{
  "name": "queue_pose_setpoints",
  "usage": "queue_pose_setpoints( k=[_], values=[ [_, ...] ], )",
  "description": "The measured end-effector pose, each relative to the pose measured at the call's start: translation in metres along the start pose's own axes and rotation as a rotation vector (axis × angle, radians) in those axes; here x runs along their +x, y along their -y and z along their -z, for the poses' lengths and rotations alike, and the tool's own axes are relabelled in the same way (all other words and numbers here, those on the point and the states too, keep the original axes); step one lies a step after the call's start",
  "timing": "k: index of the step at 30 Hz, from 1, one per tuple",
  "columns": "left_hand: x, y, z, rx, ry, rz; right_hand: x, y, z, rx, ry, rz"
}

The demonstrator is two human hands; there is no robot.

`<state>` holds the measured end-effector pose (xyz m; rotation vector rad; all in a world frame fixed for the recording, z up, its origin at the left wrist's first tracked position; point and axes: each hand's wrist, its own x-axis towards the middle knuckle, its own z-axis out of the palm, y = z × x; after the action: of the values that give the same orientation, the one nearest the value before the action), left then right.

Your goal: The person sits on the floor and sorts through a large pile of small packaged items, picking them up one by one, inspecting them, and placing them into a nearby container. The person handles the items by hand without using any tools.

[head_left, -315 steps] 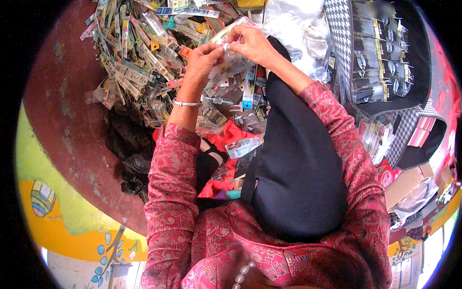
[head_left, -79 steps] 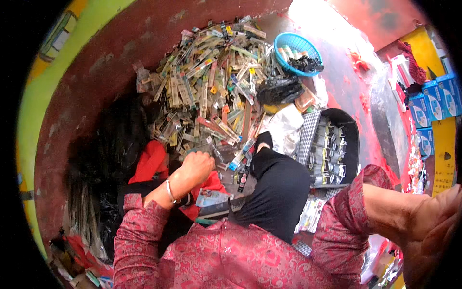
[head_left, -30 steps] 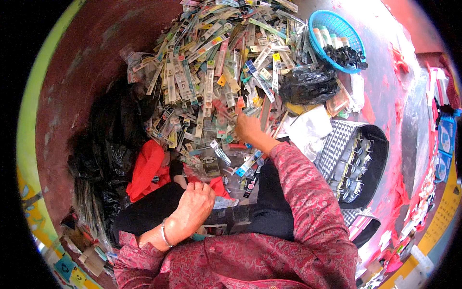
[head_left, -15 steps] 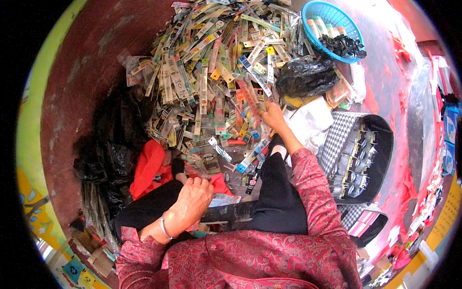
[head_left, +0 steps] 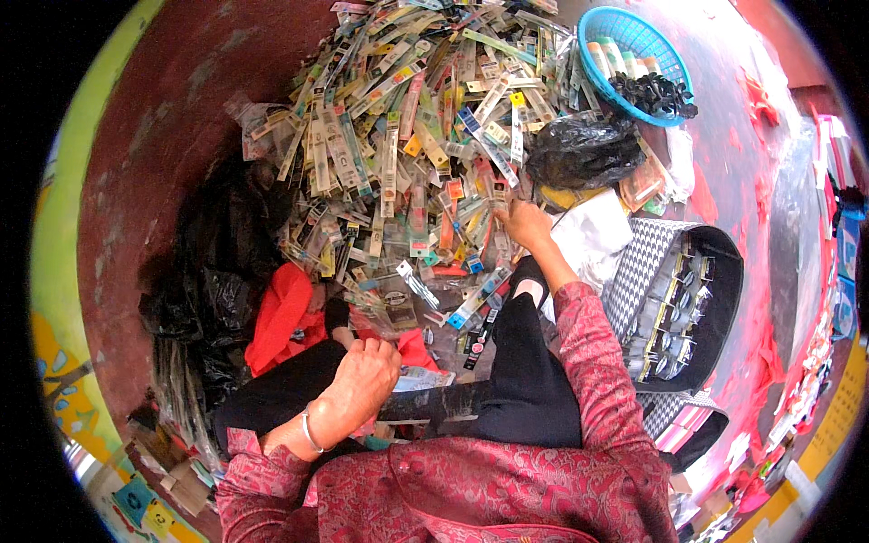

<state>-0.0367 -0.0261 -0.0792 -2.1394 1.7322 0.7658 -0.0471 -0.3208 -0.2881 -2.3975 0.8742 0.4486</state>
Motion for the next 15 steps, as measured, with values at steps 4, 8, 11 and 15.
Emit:
queue_pose_setpoints(
  k=[4, 8, 11, 15],
  values=[
    [-0.003, 0.001, 0.005, 0.001, 0.003, 0.001, 0.006, 0.003, 0.001, -0.108, -0.155, -0.013],
    [-0.005, 0.002, 0.002, -0.007, -0.023, -0.001, 0.01, 0.034, 0.024, 0.145, -0.366, 0.094],
    [-0.007, 0.002, -0.001, -0.003, -0.05, -0.005, 0.021, 0.074, 0.056, 0.257, -0.446, 0.22],
    [-0.005, 0.002, 0.004, 0.012, -0.024, -0.017, 0.051, 0.125, 0.048, 0.099, -0.382, 0.387]
  ],
)
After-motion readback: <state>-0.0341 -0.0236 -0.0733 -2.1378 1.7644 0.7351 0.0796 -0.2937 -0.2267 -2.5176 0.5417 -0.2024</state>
